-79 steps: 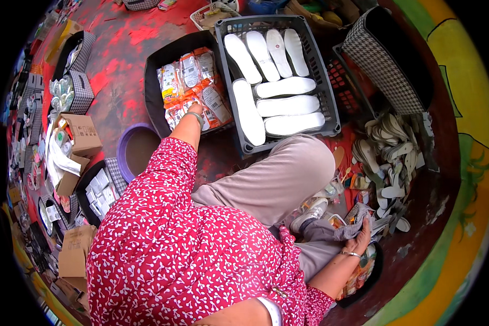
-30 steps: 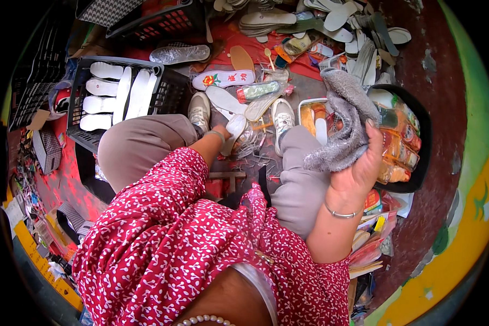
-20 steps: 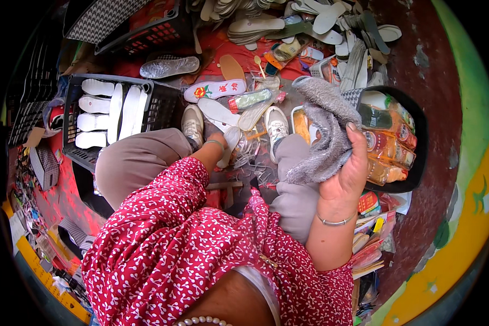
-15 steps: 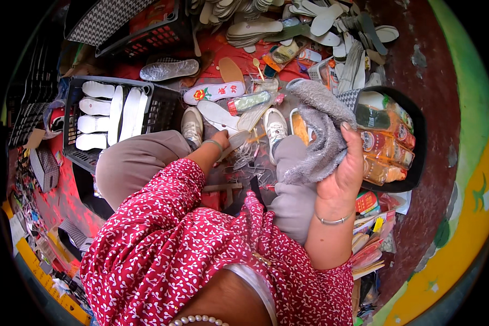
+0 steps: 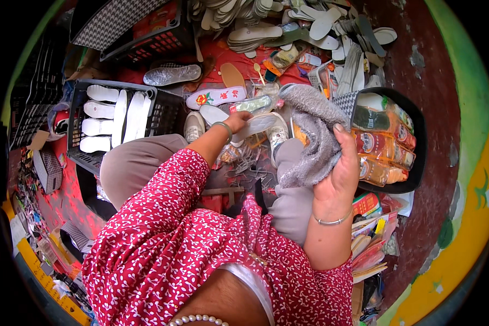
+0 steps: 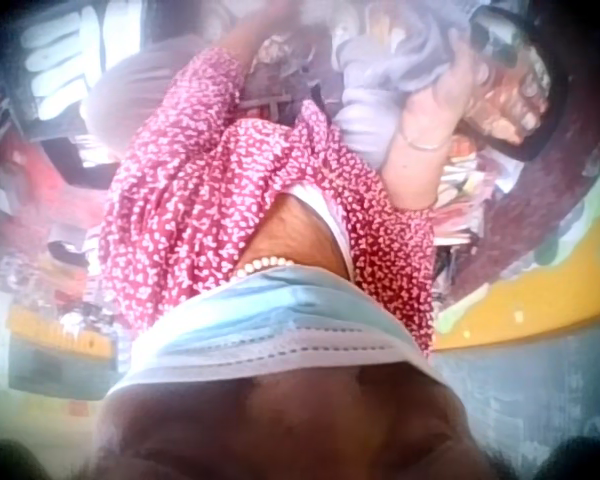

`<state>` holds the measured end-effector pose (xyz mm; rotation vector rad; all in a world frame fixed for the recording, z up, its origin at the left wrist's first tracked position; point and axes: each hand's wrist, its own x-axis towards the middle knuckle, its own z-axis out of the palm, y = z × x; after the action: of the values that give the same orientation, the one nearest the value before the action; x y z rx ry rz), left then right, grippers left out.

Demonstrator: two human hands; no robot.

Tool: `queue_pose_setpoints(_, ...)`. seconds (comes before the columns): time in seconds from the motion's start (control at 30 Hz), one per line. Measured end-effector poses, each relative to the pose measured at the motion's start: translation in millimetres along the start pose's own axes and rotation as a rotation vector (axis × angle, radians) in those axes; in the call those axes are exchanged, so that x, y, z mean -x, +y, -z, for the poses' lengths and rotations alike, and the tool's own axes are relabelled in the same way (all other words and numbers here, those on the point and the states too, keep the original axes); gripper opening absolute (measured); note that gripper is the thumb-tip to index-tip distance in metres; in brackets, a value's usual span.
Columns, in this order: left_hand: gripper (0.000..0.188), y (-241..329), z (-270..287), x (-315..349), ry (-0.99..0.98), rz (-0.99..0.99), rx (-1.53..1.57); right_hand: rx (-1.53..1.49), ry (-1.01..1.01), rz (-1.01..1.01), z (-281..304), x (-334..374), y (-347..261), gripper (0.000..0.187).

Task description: The person picks up insoles from various containers, wipes them with a cloth, and places them into a black crate.

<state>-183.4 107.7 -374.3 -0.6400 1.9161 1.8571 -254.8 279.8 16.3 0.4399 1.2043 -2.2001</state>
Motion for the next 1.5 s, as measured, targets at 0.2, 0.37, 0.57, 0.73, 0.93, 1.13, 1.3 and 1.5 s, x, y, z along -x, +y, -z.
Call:
queue_pose_setpoints(0.2, 0.026, 25, 5, -3, 0.555, -0.444, -0.381, -0.014, 0.067, 0.008, -6, 3, -1, 0.032)
queue_pose_setpoints(0.37, 0.026, 50, 23, 10, 0.800, -0.625, -0.641, -0.024, 0.051, -0.019, -10, 6, -1, 0.032)
queue_pose_setpoints(0.57, 0.027, 64, 44, 9, 0.821, -0.714, -0.737, -0.004, 0.036, -0.030, -13, 10, 0, 0.033)
queue_pose_setpoints(0.73, 0.026, 58, 71, 6, 0.928, -0.527, -0.827, -0.004, 0.080, -0.017, -20, 12, 4, 0.032)
queue_pose_setpoints(0.93, 0.019, -10, 74, 28, 0.788, -0.247, -1.046, -0.027, 0.108, -0.052, -18, 14, 2, 0.028)
queue_pose_setpoints(1.13, 0.023, -3, 35, 27, 0.395, -0.221, -0.935, -0.027, 0.061, -0.078, -15, 16, 2, 0.029)
queue_pose_setpoints(1.3, 0.038, 6, 10, -4, 0.351, -0.193, -0.965, -0.062, 0.048, -0.079, -14, 16, 2, 0.032)
queue_pose_setpoints(1.5, 0.046, 23, 11, -18, 0.211, -0.030, -1.116, -0.127, 0.054, -0.103, -10, 14, -2, 0.033)
